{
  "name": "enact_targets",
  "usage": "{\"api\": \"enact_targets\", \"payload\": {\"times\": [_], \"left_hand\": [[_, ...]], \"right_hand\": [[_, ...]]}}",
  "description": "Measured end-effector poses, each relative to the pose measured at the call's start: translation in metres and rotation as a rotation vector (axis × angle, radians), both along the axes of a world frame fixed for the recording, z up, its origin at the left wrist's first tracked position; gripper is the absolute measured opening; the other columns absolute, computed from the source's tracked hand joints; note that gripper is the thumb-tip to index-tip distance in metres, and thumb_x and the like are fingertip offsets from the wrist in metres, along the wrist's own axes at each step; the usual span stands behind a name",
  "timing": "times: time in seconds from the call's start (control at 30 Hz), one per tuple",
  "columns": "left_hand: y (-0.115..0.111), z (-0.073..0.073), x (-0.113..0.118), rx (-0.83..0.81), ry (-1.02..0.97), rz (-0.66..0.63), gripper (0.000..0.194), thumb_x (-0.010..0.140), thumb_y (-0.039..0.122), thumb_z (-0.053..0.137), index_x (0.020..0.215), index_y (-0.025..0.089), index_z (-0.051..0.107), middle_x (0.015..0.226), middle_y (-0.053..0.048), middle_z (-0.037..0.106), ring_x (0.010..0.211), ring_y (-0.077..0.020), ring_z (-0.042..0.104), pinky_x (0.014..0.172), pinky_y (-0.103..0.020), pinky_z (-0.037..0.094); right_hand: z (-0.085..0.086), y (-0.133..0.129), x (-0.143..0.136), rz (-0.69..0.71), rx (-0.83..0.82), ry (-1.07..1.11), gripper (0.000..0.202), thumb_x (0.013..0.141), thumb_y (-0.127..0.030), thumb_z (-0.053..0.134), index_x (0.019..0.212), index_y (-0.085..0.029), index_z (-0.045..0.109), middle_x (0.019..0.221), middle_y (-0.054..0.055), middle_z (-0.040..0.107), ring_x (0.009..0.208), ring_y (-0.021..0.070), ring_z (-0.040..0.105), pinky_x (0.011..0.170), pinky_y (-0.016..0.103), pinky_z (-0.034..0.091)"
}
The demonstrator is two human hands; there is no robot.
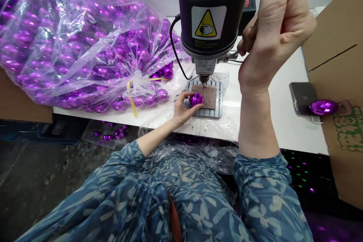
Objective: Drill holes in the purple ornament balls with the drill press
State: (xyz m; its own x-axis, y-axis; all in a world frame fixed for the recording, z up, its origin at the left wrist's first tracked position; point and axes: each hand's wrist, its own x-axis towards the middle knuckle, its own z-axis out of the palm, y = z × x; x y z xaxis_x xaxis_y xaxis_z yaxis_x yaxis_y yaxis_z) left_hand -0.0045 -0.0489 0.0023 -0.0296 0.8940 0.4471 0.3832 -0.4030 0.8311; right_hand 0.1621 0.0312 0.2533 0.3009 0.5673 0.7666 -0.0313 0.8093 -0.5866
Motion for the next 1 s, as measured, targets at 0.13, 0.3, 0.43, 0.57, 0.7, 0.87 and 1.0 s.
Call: {"api": "enact_targets", "payload": {"times": [0.13,0.3,0.43,0.57,0.7,0.87,1.0], "left_hand": [[-0.07,-0.008,-0.016,0.119,0.3,-0.422,0.051,0.097,0.078,0.084,0.12,0.033,0.078,0.106,-0.007,0.085,0.097,-0.0291,0.082,0.089,-0.053,0.071],[-0.118,-0.021,-0.046,0.22,0.579,-0.618,0.047,0.097,0.081,0.082,0.115,0.038,0.082,0.121,-0.007,0.088,0.111,-0.0324,0.084,0.094,-0.052,0.072],[-0.05,-0.01,-0.077,0.29,0.382,-0.237,0.029,0.113,0.058,0.072,0.122,0.031,0.079,0.115,-0.008,0.085,0.113,-0.0282,0.08,0.104,-0.052,0.068],[0.069,0.02,-0.108,-0.032,0.339,0.242,0.022,0.111,0.035,0.069,0.128,0.022,0.074,0.13,-0.019,0.08,0.13,-0.0373,0.073,0.122,-0.061,0.058],[0.137,0.037,-0.119,-0.318,0.394,0.399,0.034,0.091,0.017,0.083,0.123,0.019,0.074,0.136,-0.022,0.075,0.147,-0.0483,0.063,0.132,-0.072,0.048],[0.125,0.041,-0.119,-0.198,0.229,0.249,0.048,0.084,0.015,0.087,0.131,0.025,0.079,0.143,-0.017,0.071,0.13,-0.0383,0.074,0.124,-0.06,0.059],[0.078,0.047,-0.124,-0.194,-0.042,0.048,0.05,0.103,0.043,0.082,0.15,0.032,0.073,0.134,-0.012,0.078,0.119,-0.0294,0.079,0.106,-0.05,0.069]], "right_hand": [[-0.006,0.002,0.005,-0.006,-0.047,-0.009,0.077,0.073,-0.095,0.07,0.071,-0.026,0.036,0.051,-0.007,0.02,0.043,0.0092,0.029,0.047,0.036,0.02],[-0.006,0.0,0.005,-0.04,-0.092,-0.024,0.083,0.075,-0.095,0.069,0.065,-0.025,0.025,0.052,-0.004,0.024,0.045,0.0102,0.034,0.051,0.038,0.023],[-0.007,0.001,0.007,-0.01,-0.063,-0.023,0.081,0.079,-0.093,0.07,0.067,-0.025,0.028,0.05,-0.005,0.026,0.045,0.0095,0.034,0.052,0.037,0.023],[-0.01,0.007,0.01,-0.007,-0.039,-0.024,0.08,0.081,-0.091,0.072,0.064,-0.025,0.031,0.049,-0.006,0.025,0.043,0.0097,0.032,0.049,0.037,0.024],[-0.009,0.007,0.009,-0.006,-0.05,-0.006,0.08,0.077,-0.092,0.075,0.065,-0.024,0.035,0.05,-0.006,0.026,0.044,0.0094,0.034,0.049,0.035,0.025],[-0.006,0.002,0.007,-0.005,-0.056,0.003,0.082,0.074,-0.096,0.074,0.065,-0.025,0.033,0.05,-0.006,0.024,0.043,0.0097,0.032,0.049,0.037,0.023],[-0.006,0.0,0.006,-0.016,-0.065,-0.019,0.081,0.073,-0.098,0.07,0.067,-0.026,0.033,0.051,-0.006,0.024,0.043,0.0094,0.03,0.049,0.037,0.022]]}}
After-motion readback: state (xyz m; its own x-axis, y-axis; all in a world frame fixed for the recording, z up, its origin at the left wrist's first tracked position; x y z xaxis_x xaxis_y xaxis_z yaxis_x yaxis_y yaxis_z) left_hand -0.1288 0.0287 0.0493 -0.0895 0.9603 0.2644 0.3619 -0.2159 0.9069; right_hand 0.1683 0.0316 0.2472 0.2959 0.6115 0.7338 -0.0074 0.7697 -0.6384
